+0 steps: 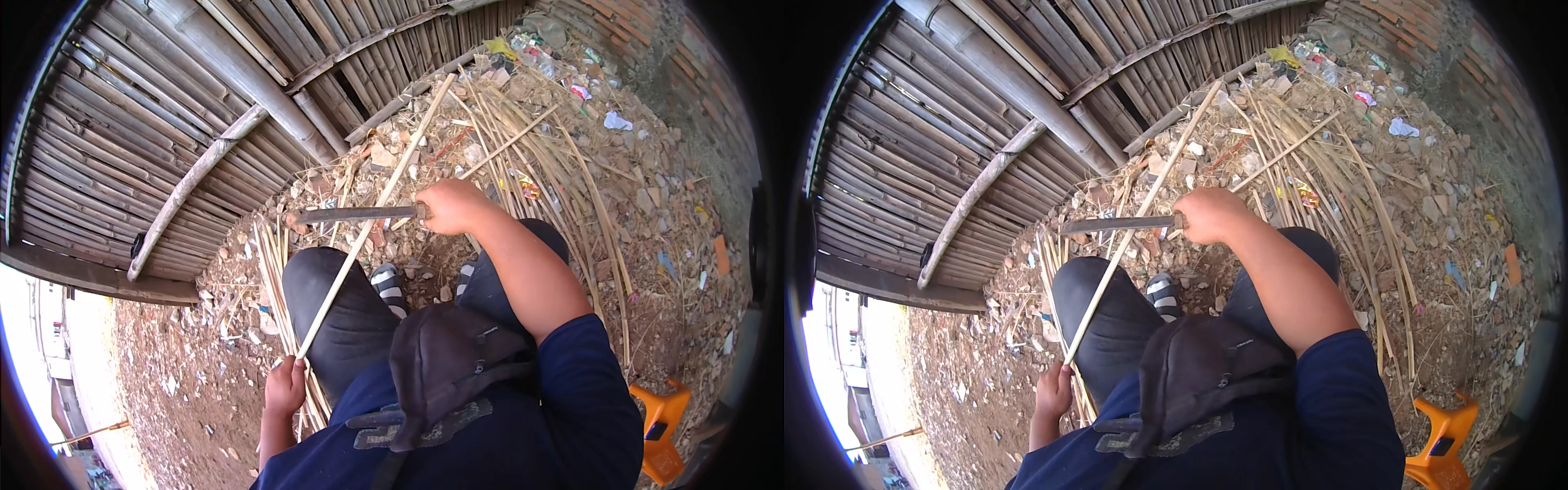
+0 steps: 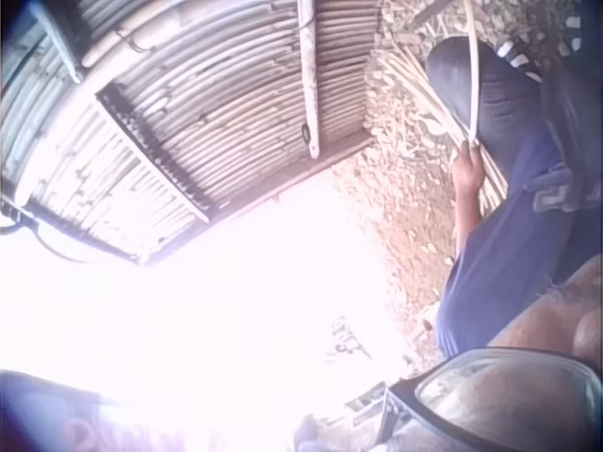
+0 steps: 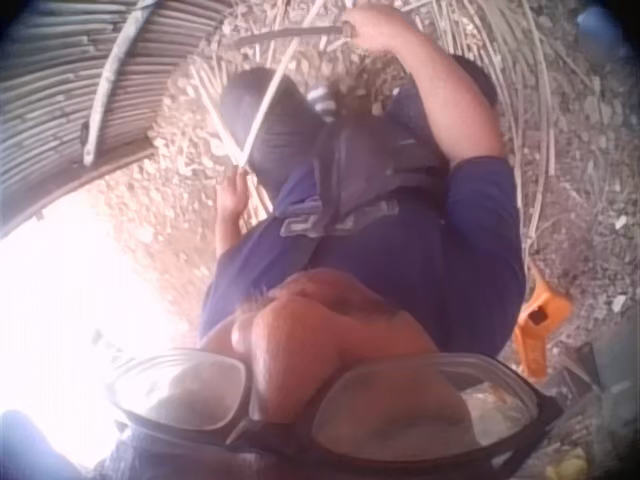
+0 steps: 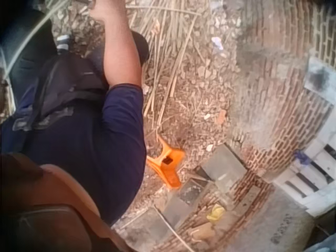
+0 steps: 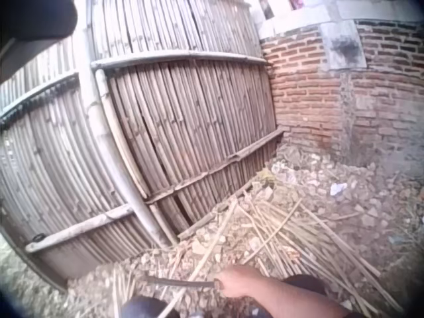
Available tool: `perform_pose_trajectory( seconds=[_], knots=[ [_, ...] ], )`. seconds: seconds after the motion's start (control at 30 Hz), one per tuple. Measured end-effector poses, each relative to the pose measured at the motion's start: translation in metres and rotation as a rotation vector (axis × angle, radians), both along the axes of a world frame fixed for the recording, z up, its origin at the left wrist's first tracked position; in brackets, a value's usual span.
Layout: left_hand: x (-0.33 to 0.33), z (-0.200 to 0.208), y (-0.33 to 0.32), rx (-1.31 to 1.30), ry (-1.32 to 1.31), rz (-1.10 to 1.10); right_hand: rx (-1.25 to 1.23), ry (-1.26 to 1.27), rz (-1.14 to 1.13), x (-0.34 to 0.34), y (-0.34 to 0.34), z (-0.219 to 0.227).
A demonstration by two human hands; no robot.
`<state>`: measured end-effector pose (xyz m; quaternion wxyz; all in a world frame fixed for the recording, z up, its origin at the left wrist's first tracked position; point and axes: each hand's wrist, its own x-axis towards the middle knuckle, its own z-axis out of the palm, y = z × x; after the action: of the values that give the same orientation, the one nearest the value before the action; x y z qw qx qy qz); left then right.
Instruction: The person shaves a thin strip of bamboo using a machete, moving the blade along the length of the wood while holding it by hand.
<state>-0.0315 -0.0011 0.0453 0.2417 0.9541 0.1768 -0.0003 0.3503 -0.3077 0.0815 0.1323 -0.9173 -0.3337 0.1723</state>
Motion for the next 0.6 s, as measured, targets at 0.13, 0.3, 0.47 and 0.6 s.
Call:
perform_pose_trajectory(
  seconds=[0.13,0.3,0.47,0.6],
  knots=[
    [0.016,0.002,-0.017,0.071,-0.093,0.057,-0.007,0.041,0.003,0.006,-0.002,-0.014],
    [0.025,-0.009,-0.02,0.151,-0.083,0.066,0.084,-0.023,-0.008,0.017,0.0,-0.024],
    [0.015,-0.028,0.001,0.137,-0.055,-0.007,0.04,0.244,-0.041,0.024,-0.007,-0.013],
    [0.024,-0.029,0.004,0.155,-0.043,-0.021,0.281,0.097,-0.285,0.052,-0.031,-0.044]
  ],
)
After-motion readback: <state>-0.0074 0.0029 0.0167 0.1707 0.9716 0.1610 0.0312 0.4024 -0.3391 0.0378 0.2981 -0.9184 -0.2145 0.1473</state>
